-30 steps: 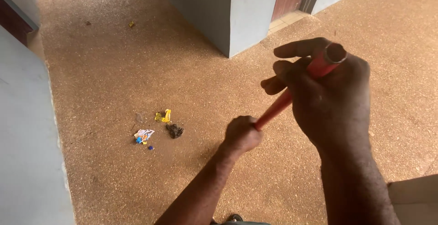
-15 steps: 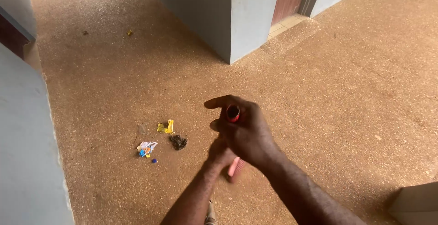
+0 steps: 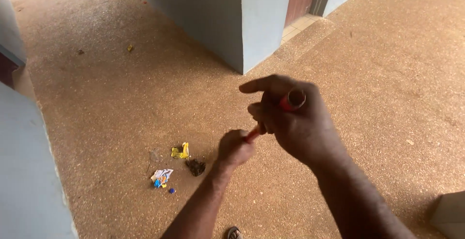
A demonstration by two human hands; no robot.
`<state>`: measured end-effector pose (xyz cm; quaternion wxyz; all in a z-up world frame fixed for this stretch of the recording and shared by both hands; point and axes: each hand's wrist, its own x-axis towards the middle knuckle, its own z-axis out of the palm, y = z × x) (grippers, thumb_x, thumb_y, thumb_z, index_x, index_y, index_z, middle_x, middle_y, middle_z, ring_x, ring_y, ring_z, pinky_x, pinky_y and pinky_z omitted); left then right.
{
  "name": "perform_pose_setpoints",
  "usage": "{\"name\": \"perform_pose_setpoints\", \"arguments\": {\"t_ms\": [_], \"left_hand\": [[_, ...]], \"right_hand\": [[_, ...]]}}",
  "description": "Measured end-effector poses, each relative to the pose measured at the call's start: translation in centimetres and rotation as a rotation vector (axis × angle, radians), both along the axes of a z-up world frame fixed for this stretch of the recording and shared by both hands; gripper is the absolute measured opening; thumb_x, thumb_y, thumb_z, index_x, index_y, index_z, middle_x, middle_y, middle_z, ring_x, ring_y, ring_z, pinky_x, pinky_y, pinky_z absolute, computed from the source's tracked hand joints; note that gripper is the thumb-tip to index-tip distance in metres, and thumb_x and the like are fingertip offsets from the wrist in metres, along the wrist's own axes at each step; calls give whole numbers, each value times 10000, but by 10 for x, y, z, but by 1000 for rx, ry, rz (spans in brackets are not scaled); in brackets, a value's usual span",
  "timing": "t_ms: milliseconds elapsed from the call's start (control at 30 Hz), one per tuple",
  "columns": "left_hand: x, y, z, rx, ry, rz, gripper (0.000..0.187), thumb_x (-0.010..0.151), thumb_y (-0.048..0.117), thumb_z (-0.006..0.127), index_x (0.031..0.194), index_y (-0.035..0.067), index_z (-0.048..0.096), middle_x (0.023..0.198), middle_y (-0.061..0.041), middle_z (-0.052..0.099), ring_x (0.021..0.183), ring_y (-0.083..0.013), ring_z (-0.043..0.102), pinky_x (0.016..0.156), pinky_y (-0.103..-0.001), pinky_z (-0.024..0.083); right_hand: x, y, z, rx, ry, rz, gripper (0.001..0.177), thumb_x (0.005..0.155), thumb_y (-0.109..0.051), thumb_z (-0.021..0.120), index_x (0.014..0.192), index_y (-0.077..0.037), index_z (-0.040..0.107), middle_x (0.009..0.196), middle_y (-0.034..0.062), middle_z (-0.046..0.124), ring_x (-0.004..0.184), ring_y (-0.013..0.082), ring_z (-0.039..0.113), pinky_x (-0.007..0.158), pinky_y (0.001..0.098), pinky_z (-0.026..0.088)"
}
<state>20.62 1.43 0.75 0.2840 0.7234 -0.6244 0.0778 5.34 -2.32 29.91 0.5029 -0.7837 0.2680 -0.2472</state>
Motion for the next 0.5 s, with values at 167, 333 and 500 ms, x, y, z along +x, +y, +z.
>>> {"name": "perform_pose_setpoints", "arguments": {"t_ms": [167,333,500], "left_hand": [[-66,2,13,342,799,-110,101,901,137,648,926,50,694,672,41,601,539,-84,603,452,-276,545],[-85,17,0,413,691,-315,155,976,206,594,1015,102,702,762,19,639,695,-115,632,602,-325,555],[-25,40,-20,291,752,-323,167,991,239,590,1074,148,703,762,16,647,675,-108,625,585,-303,549]], "right_hand": [[20,10,24,-4,304,-37,231,932,-170,710,1156,-182,767,772,82,762,588,104,696,543,263,659],[49,27,-16,68,341,86,243,921,-131,718,1161,-156,752,950,67,769,662,49,668,561,193,611],[67,42,-32,267,413,122,270,939,-108,640,1179,-187,735,1046,118,788,675,181,647,541,295,565]]}}
